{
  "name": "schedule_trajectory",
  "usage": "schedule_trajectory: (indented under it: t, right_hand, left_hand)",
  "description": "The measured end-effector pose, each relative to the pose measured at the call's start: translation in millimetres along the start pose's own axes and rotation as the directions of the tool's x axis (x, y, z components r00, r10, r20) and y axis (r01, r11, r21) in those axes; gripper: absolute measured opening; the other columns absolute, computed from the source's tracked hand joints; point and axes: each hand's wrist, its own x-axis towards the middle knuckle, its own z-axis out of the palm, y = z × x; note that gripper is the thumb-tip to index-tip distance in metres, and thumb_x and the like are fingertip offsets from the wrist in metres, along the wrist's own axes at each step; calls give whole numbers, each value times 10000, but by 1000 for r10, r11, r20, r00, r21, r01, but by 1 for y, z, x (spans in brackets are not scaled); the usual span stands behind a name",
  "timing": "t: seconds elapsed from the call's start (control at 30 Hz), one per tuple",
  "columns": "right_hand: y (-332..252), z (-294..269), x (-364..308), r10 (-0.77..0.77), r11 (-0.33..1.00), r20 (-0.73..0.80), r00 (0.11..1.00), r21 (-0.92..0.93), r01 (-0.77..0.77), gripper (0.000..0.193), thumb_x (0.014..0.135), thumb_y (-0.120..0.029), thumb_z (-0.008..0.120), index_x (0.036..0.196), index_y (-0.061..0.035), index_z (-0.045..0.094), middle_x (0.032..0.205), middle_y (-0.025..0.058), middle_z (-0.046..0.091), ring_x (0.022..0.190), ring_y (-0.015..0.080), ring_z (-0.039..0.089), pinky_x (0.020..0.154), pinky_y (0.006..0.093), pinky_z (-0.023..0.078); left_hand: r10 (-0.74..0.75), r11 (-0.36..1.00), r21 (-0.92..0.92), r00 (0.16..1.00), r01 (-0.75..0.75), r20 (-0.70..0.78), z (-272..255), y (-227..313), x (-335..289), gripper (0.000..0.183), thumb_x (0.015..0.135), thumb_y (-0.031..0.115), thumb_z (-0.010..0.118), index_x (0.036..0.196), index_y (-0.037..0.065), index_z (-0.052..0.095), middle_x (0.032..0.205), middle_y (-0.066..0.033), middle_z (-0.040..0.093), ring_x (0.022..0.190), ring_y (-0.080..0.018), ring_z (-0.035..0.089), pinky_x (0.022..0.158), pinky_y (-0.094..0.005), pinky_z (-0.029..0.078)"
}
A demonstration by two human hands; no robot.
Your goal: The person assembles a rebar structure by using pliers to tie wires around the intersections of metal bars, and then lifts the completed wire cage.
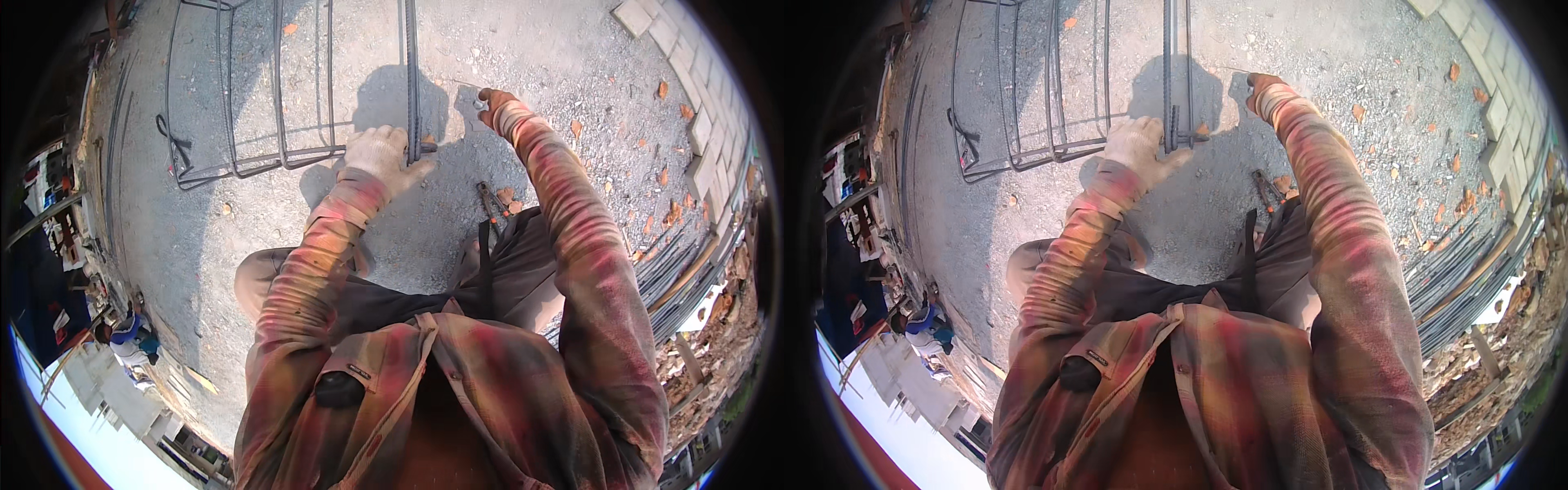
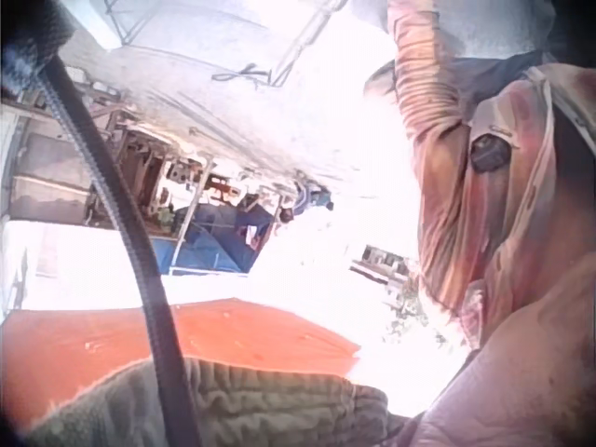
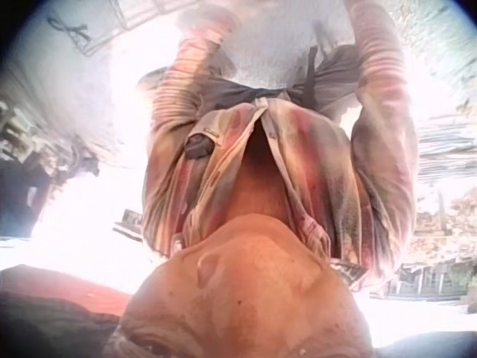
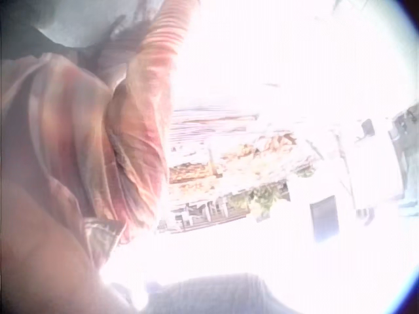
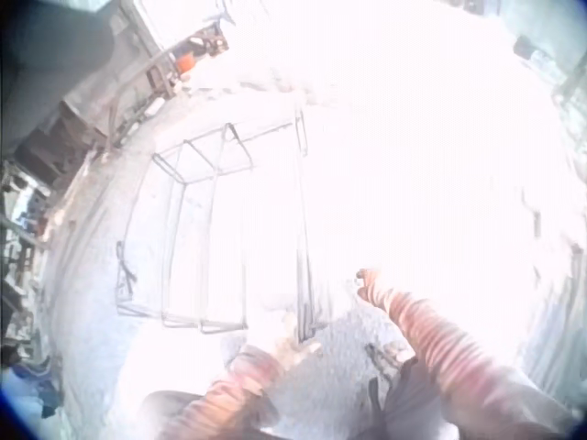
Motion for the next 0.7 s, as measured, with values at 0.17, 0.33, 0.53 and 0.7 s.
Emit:
schedule_trajectory:
  t: [0.17, 0.33, 0.53, 0.7]
  right_hand:
    - [-58, 71, -13, -150, 956, 172, 974, 276, 98, 305, 762, -90, 528, 1054, -78, 615, 967, 160, 643, 986, 272, 592, 850, 342, 456]
    - [-47, 169, -8, 55, 866, 203, 978, 478, -148, 636, 708, -253, 697, 1267, -108, 430, 1132, 197, 566, 1053, 336, 552, 931, 387, 413]
    - [-79, 196, -31, 224, 716, -122, 967, 693, -79, 850, 613, -350, 772, 1294, -121, 318, 1035, 229, 569, 963, 382, 569, 847, 419, 458]
    - [-69, 199, -29, 162, 802, -122, 979, 594, -59, 748, 658, -343, 737, 1288, -157, 379, 966, 191, 605, 929, 363, 588, 814, 429, 468]
  left_hand:
    - [81, 997, 9, 966, -81, -247, 21, -25, -6, 540, 704, 503, 651, 836, -16, 579, 838, -173, 597, 817, -337, 578, 757, -404, 447]
    - [35, 997, -60, 993, -42, -113, 6, -10, 2, 483, 690, 412, 683, 843, -34, 579, 811, -191, 605, 790, -337, 600, 721, -392, 470]
    - [-24, 984, -175, 996, 8, -89, 11, -8, 9, 409, 686, 362, 673, 919, 30, 612, 804, -180, 621, 764, -329, 620, 690, -375, 487]
    - [-70, 995, -78, 996, 65, -63, 12, 1, 6, 523, 629, 489, 682, 710, -16, 572, 715, -192, 580, 714, -361, 592, 660, -401, 470]
